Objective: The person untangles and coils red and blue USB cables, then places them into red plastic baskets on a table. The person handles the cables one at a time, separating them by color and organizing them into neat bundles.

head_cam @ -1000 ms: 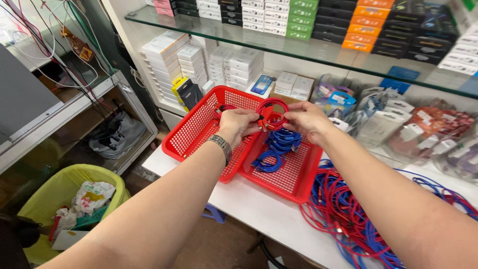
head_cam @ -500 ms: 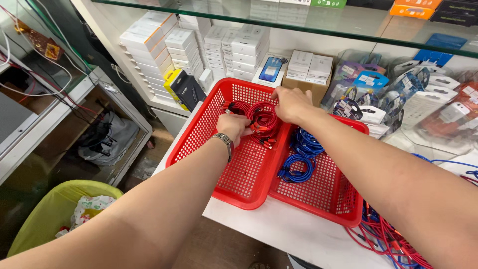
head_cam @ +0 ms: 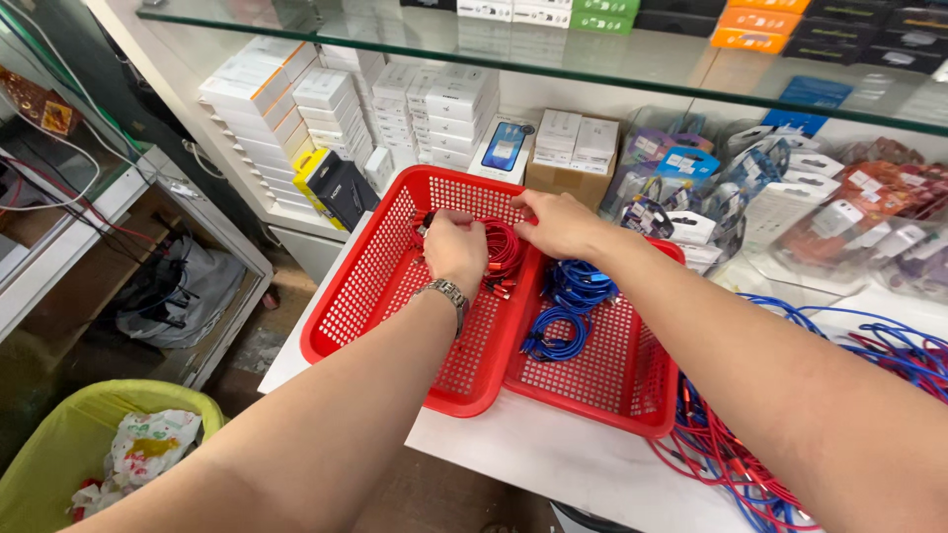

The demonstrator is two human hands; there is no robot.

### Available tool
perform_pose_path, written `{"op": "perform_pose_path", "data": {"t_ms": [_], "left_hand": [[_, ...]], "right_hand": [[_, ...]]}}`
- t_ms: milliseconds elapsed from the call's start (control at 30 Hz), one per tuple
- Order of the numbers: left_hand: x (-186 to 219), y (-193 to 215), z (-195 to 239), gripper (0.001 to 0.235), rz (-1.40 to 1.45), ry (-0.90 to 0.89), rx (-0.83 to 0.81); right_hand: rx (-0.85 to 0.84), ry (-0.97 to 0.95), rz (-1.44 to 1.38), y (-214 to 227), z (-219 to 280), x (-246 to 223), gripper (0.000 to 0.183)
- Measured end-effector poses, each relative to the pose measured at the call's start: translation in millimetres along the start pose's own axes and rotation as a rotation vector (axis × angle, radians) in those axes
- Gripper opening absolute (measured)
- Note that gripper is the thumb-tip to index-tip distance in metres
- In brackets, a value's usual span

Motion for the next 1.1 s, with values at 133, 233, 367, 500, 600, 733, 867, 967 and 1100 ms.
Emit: {"op": "perform_pose_path", "data": {"t_ms": [133,233,367,500,600,733,867,967,1100], "left_hand": [[65.3,-28.1,23.9,0.017,0.102,-0.147,-0.062],[105.3,-52.1,53.2,0.017,0.178,-0.175,-0.125],[153.8,-84.9,105.8,0.017,0.208,-0.213,-0.19],[193.3,-125.9,169.1,0.018,0.2,-0.256,-0.285],[201.2,-167.8,214.8,0.017,0.217,-0.157,-0.428],[209.8,-208.8,257.3,0.016,0.282,-0.184,-0.476],[204.1,-237.5,282.0,0.013,0.386,-0.124,-0.512],[196.8,-247.2,298.6,0.012,0.41,-0.081,-0.528],[188.2,-244.4,320.8,0.016,0.372,-0.034,-0.646]], "right_hand": [[-0.053,0.037,-0.047,32.0,27.0,11.5,0.051],[-0.075,0.009,-0.131,59.0,61.7,31.3,0.05],[-0.093,-0.058,-0.263,94.1,125.5,73.2,0.044],[-0.055,-0.244,-0.4,125.3,196.6,144.5,0.04],[0.04,-0.338,-0.454,148.3,248.5,210.5,0.039],[0.114,-0.401,-0.389,166.9,309.2,301.9,0.039],[0.022,-0.565,-0.177,156.0,348.2,379.2,0.043],[-0.069,-0.625,-0.044,133.4,361.6,410.6,0.049],[-0.005,-0.6,-0.29,130.5,365.8,406.6,0.045]]}}
Point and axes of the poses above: each hand's wrist, its own z-axis away from the middle knuckle, its own y-axis out of the back of the hand, x = y × z, the point moved 9 cm from there along -z, towards the middle knuckle, and after that the axes turned 5 degrees about -z, right-handed, at the moved point
